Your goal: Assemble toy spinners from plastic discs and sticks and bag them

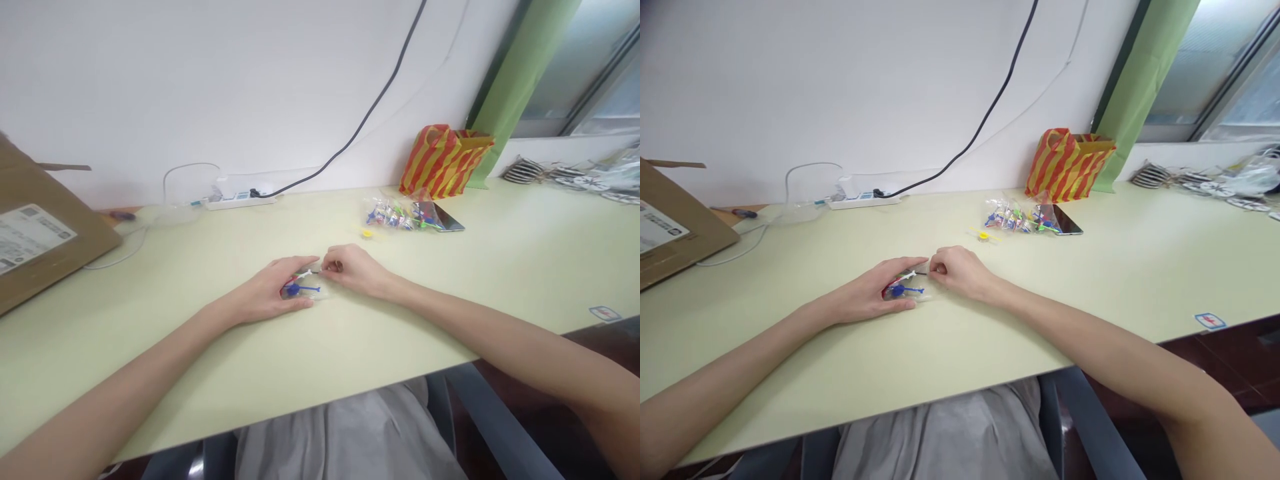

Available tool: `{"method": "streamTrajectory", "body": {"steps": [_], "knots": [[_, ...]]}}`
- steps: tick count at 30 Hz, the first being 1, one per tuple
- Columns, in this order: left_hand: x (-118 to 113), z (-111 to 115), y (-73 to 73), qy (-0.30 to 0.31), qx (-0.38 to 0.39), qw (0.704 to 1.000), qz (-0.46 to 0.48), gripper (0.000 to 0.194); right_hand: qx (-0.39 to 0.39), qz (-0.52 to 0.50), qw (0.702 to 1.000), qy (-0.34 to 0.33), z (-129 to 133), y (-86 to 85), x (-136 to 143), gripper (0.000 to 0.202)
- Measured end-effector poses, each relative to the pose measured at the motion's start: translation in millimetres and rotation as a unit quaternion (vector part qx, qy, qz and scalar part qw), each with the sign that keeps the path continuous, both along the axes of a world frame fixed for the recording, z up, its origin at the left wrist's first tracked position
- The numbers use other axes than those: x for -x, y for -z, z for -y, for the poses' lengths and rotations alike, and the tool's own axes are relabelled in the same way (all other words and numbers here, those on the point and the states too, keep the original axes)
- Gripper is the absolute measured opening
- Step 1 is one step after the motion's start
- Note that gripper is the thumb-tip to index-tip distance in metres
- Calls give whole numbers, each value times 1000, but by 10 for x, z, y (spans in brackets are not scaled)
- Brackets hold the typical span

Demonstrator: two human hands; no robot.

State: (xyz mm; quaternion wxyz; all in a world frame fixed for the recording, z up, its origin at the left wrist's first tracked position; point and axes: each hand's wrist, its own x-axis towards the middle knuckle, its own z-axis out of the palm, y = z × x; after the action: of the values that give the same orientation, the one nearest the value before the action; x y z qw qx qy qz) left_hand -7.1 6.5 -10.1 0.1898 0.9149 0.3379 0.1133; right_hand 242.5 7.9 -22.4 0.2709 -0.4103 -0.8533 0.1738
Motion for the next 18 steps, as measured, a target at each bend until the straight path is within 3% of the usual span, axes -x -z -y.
{"method": "streamTrajectory", "body": {"steps": [7,12,14,18], "knots": [[-37,60,-61,26,7,999,18,74,22,-68,997,-5,4,55,19,11],[-45,61,-63,30,-7,999,17,70,20,7,999,-26,-18,-94,-68,23],[-40,50,-58,25,-21,999,7,65,-21,44,998,25,-84,-195,-187,26],[-10,12,-53,17,-54,998,-23,59,-80,112,968,210,-320,-294,-550,26]]}}
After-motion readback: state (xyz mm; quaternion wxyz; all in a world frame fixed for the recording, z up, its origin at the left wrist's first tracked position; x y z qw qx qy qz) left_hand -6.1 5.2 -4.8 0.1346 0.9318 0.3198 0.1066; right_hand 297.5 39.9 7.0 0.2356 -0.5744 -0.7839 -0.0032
